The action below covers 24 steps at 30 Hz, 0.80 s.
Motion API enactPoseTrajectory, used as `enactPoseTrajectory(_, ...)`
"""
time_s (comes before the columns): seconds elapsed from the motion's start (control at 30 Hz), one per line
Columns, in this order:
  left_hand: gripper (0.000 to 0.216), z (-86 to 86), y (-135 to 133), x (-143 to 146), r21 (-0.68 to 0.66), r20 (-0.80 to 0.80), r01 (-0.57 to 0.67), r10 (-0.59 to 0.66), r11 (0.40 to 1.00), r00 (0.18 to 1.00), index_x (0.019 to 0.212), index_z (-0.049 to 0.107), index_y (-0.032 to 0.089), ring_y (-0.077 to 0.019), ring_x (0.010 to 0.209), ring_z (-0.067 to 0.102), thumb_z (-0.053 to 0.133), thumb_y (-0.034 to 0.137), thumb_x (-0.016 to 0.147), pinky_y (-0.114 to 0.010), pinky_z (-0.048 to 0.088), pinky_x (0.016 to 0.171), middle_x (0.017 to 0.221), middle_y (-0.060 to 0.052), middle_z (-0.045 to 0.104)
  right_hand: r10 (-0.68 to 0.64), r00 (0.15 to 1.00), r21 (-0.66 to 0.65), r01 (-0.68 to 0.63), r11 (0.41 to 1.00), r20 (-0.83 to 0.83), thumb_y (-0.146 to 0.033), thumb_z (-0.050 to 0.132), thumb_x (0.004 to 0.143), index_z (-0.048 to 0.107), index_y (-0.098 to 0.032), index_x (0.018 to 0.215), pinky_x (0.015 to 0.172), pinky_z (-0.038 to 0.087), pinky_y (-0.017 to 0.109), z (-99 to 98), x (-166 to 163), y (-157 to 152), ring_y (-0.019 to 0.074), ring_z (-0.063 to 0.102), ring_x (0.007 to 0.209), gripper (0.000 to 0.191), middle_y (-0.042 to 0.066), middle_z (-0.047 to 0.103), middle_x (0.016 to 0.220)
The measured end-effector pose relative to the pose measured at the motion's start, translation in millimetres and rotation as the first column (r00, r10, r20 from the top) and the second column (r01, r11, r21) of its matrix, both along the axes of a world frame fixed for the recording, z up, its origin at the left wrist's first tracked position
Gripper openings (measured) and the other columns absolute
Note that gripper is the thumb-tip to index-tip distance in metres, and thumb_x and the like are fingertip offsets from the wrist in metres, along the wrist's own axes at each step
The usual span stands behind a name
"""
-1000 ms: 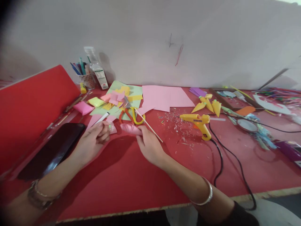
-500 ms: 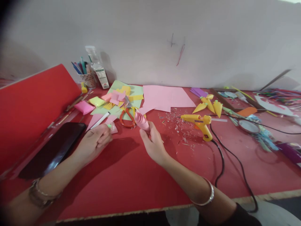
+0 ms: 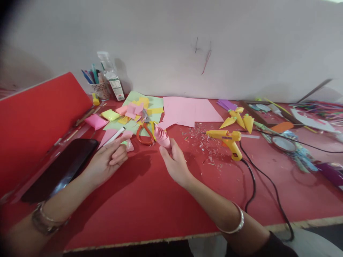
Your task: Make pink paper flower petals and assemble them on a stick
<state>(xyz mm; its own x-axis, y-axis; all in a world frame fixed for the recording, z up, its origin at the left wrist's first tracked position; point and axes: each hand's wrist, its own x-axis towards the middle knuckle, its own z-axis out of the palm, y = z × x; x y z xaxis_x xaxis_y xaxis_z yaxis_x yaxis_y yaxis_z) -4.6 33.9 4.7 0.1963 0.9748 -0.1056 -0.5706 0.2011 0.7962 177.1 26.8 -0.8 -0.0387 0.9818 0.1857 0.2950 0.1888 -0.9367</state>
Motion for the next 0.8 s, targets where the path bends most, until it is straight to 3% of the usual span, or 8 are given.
enactPoseTrajectory(0.1, 0.044, 0.5, 1.1, -1.8, -0.004, -0.01, 0.046, -0.046, 0.999, 0.999, 0.048, 0.051, 0.013, -0.0022, 0.029, 0.017, 0.036, 0.026, 0.087, -0.015, 0.025, 0.035, 0.032, 0.008, 0.023, 0.011, 0.999, -0.014, -0.01, 1.0, 0.047, -0.025, 0.04, 0.078, 0.045, -0.018, 0.09, 0.06, 0.038, 0.024, -0.4, 0.4, -0.3, 0.0122, 0.044, 0.068, 0.015, 0.001, 0.048, 0.076)
enactPoseTrajectory(0.17, 0.046, 0.5, 2.7, -1.3, -0.021, 0.0, -0.002, 0.002, 1.0, 1.0, 0.042, 0.046, 0.013, -0.0027, 0.032, 0.023, 0.038, 0.025, 0.086, -0.015, 0.025, 0.035, 0.036, 0.006, 0.027, 0.016, 0.997, -0.019, -0.015, 1.0, 0.081, -0.026, 0.041, 0.078, 0.045, -0.018, 0.089, 0.061, 0.038, 0.025, -1.2, 0.7, -0.3, 0.0124, 0.044, 0.068, 0.015, 0.001, 0.049, 0.075)
enactPoseTrajectory(0.33, 0.016, 0.7, 2.8, 2.4, -0.039, 0.018, -0.109, 0.11, 0.993, 0.994, 0.086, 0.063, 0.01, -0.0039, 0.049, 0.04, 0.051, 0.011, 0.076, -0.014, 0.036, 0.045, 0.057, 0.003, 0.046, 0.05, 0.992, -0.012, -0.049, 0.999, 0.117, -0.026, 0.042, 0.078, 0.046, -0.017, 0.092, 0.069, 0.04, 0.028, -2.2, 1.2, -0.2, 0.014, 0.049, 0.074, 0.018, 0.003, 0.054, 0.084)
enactPoseTrajectory(0.43, 0.015, 0.0, 0.9, 2.3, -0.021, -0.042, -0.086, 0.085, 0.996, 0.995, 0.084, 0.064, 0.01, -0.005, 0.057, 0.046, 0.057, 0.01, 0.071, -0.015, 0.04, 0.052, 0.066, -0.001, 0.054, 0.078, 0.982, -0.019, -0.076, 0.997, 0.171, -0.025, 0.042, 0.078, 0.046, -0.017, 0.094, 0.074, 0.04, 0.03, -1.0, 1.3, -0.5, 0.0153, 0.051, 0.08, 0.018, 0.004, 0.055, 0.089)
enactPoseTrajectory(0.5, 0.006, -0.5, -0.2, 1.0, 0.023, -0.056, -0.05, 0.051, 0.998, 0.997, 0.069, 0.064, 0.01, -0.0034, 0.049, 0.042, 0.06, 0.015, 0.07, -0.014, 0.038, 0.048, 0.055, 0.002, 0.05, 0.106, 0.977, -0.018, -0.104, 0.994, 0.184, -0.023, 0.041, 0.078, 0.047, -0.018, 0.093, 0.074, 0.04, 0.029, 0.0, 1.3, -0.5, 0.0154, 0.052, 0.082, 0.017, 0.004, 0.056, 0.089)
enactPoseTrajectory(0.6, 0.03, 0.5, -1.1, -1.9, 0.062, -0.012, -0.037, 0.038, 0.997, 0.999, 0.048, 0.052, 0.013, -0.0016, 0.036, 0.028, 0.059, 0.028, 0.074, -0.013, 0.033, 0.042, 0.038, 0.007, 0.035, 0.113, 0.974, -0.023, -0.11, 0.994, 0.196, -0.024, 0.041, 0.078, 0.048, -0.017, 0.091, 0.071, 0.041, 0.028, 0.9, 1.0, -0.2, 0.0153, 0.052, 0.08, 0.016, 0.004, 0.056, 0.087)
enactPoseTrajectory(0.7, 0.048, 4.2, -0.9, -4.1, -0.032, 0.017, -0.021, 0.021, 0.999, 1.0, 0.04, 0.039, 0.014, -0.0015, 0.028, 0.019, 0.043, 0.036, 0.083, -0.013, 0.032, 0.039, 0.029, 0.008, 0.025, 0.1, 0.969, -0.021, -0.098, 0.995, 0.226, -0.024, 0.041, 0.078, 0.049, -0.016, 0.09, 0.067, 0.041, 0.027, 0.6, 1.2, 0.2, 0.0151, 0.052, 0.075, 0.017, 0.004, 0.056, 0.082)
enactPoseTrajectory(0.8, 0.049, 7.4, 1.0, -3.9, -0.13, 0.049, -0.023, 0.029, 0.991, 0.998, 0.045, 0.039, 0.016, -0.0026, 0.024, 0.016, 0.026, 0.034, 0.089, -0.014, 0.032, 0.036, 0.027, 0.009, 0.023, 0.098, 0.966, -0.006, -0.1, 0.995, 0.239, -0.024, 0.041, 0.078, 0.05, -0.016, 0.091, 0.067, 0.042, 0.027, 0.0, 1.6, 0.4, 0.0155, 0.053, 0.076, 0.018, 0.004, 0.057, 0.084)
